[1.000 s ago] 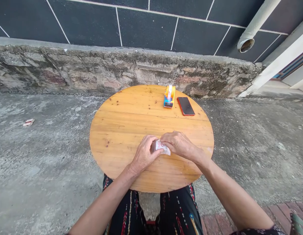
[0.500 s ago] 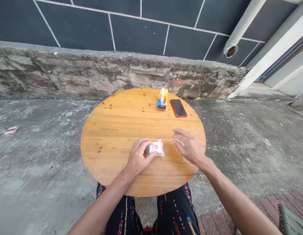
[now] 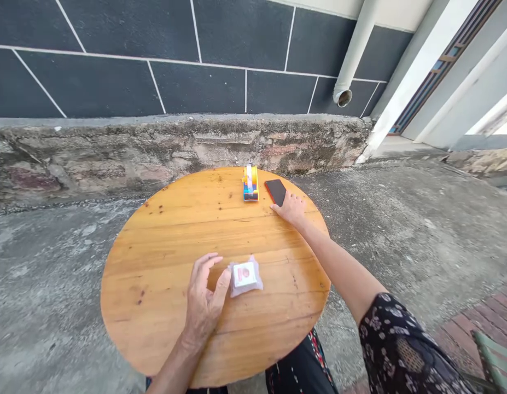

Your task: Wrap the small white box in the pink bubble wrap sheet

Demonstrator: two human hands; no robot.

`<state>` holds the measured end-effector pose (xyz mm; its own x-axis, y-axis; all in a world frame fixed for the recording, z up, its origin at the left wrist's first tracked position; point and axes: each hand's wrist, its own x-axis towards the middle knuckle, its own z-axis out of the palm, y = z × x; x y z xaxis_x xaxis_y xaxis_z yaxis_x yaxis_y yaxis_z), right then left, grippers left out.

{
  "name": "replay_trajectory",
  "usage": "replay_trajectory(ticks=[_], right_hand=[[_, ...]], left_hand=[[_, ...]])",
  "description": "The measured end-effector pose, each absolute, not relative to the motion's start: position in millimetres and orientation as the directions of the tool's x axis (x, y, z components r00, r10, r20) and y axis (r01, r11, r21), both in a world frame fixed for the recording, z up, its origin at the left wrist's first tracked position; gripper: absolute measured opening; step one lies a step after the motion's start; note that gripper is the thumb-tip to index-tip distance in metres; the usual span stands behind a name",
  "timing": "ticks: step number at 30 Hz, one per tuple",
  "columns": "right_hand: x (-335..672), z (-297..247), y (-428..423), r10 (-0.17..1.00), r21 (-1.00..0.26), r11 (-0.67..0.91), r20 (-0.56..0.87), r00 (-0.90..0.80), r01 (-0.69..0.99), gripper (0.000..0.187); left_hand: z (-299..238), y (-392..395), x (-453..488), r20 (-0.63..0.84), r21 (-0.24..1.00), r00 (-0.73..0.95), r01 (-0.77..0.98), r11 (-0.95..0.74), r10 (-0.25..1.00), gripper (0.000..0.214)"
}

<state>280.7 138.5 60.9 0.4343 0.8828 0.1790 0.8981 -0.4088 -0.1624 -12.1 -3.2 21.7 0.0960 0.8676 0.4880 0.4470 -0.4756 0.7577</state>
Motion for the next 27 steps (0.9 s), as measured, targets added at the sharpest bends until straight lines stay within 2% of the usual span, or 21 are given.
replay_trajectory(ticks=[4, 10, 12, 14, 15, 17, 19, 21, 24, 27], right_hand=[[282, 73, 139, 0.892, -0.121, -0.423, 0.118, 0.436, 0.898, 0.060], [288, 93, 73, 0.917, -0.097, -0.389, 0.060, 0.395, 0.916, 0.053], [290, 97, 36, 0.934, -0.060, -0.351, 0.044, 0.354, 0.934, 0.057], [291, 99, -4, 0.944, -0.039, -0.327, 0.024, 0.328, 0.944, 0.059], [291, 99, -23, 0.948, -0.041, -0.318, 0.019, 0.319, 0.947, 0.061], [288, 99, -59, 0.952, -0.060, -0.305, 0.011, 0.306, 0.950, 0.064], [281, 97, -92, 0.951, -0.086, -0.303, 0.029, 0.307, 0.949, 0.064], [271, 92, -121, 0.950, -0.110, -0.295, 0.073, 0.304, 0.949, 0.061], [248, 82, -161, 0.956, -0.165, -0.235, 0.136, 0.258, 0.958, 0.055], [227, 68, -194, 0.942, -0.224, -0.159, 0.258, 0.216, 0.962, 0.063]], left_hand=[[23, -3, -11, 0.521, 0.743, 0.060, 0.459, -0.487, 0.852, 0.022], [36, -12, -15, 0.708, 0.613, -0.006, 0.502, -0.611, 0.706, 0.015], [45, -28, -14, 0.689, 0.653, -0.035, 0.462, -0.600, 0.724, 0.013], [55, -52, -4, 0.563, 0.789, -0.024, 0.312, -0.529, 0.826, 0.013], [59, -65, 4, 0.450, 0.877, 0.038, 0.169, -0.450, 0.892, 0.014], [61, -88, 30, 0.123, 0.990, 0.286, -0.106, -0.097, 0.950, 0.022], [58, -105, 62, -0.132, 0.904, 0.480, -0.301, 0.304, 0.867, 0.031], [53, -113, 93, -0.293, 0.710, 0.551, -0.422, 0.564, 0.781, 0.033], [46, -117, 128, -0.396, 0.514, 0.517, -0.560, 0.650, 0.758, 0.037], [44, -120, 141, -0.408, 0.381, 0.522, -0.648, 0.660, 0.749, 0.047]])
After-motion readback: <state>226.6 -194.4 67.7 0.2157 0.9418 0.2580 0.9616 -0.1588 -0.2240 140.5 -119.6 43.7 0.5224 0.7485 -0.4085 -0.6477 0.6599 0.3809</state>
